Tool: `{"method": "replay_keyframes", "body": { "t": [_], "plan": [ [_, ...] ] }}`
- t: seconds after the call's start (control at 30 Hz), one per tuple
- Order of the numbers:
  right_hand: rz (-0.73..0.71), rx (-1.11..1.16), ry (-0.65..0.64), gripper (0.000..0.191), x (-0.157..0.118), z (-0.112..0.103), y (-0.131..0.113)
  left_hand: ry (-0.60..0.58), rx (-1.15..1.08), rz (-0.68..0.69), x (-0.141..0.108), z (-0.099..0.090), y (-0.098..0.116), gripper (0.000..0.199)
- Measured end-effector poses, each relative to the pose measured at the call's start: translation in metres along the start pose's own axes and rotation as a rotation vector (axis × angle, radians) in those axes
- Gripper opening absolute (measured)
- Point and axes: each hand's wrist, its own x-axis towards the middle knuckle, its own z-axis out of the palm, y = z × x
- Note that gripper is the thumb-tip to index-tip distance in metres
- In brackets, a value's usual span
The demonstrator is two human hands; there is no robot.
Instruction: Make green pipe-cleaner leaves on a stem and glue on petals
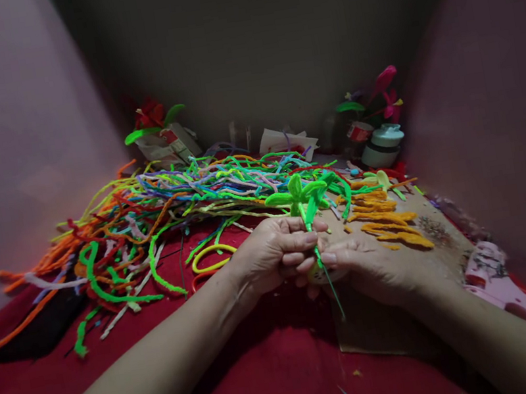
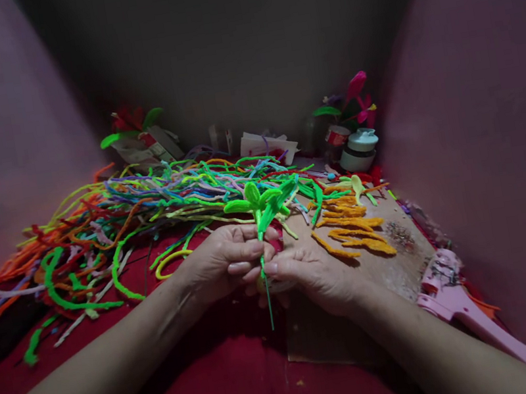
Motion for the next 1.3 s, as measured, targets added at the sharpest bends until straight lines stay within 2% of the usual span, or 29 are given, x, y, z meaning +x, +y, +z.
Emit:
{"method": "replay_keyframes", "body": {
  "t": [0.17, 0.4, 0.47, 0.57, 0.67, 0.77, 0.93, 1.03, 1.17, 1.3],
  "plan": [
    [0.026, 0.061, -0.025, 0.029, -0.002, 0.005, -0.001, -0.002, -0.045, -0.003, -0.001, 0.002, 0.002, 0.025],
    [0.030, 0.042, 0.039, 0.026, -0.003, 0.006, -0.001, -0.038, -0.010, 0.024, 0.000, 0.003, 0.000, 0.023],
    [0.001, -0.014, 0.085, 0.024, -0.002, 0.004, 0.000, 0.005, 0.006, 0.051, 0.001, 0.003, 0.000, 0.024],
    [-0.062, -0.185, 0.193, 0.025, -0.001, 0.002, -0.001, 0.134, 0.077, 0.059, 0.002, 0.004, 0.002, 0.028],
    [-0.101, -0.312, 0.288, 0.027, 0.000, 0.001, -0.003, 0.222, 0.271, 0.032, 0.000, 0.008, 0.005, 0.025],
    [-0.096, -0.423, 0.319, 0.021, 0.001, 0.001, -0.004, 0.240, 0.429, 0.043, -0.002, 0.012, 0.006, 0.021],
    [-0.159, -0.533, 0.306, 0.021, 0.002, 0.003, -0.003, 0.290, 0.511, 0.060, -0.001, 0.012, 0.006, 0.020],
    [-0.119, -0.483, 0.260, 0.022, 0.001, 0.004, -0.004, 0.259, 0.545, 0.066, -0.001, 0.008, 0.007, 0.021],
    [-0.068, -0.294, 0.186, 0.035, 0.002, 0.002, -0.002, 0.133, 0.514, 0.038, -0.001, 0.001, 0.006, 0.020],
    [-0.037, -0.083, 0.101, 0.029, 0.004, 0.000, 0.002, 0.033, 0.380, 0.007, -0.001, -0.006, 0.004, 0.018]
  ]
}}
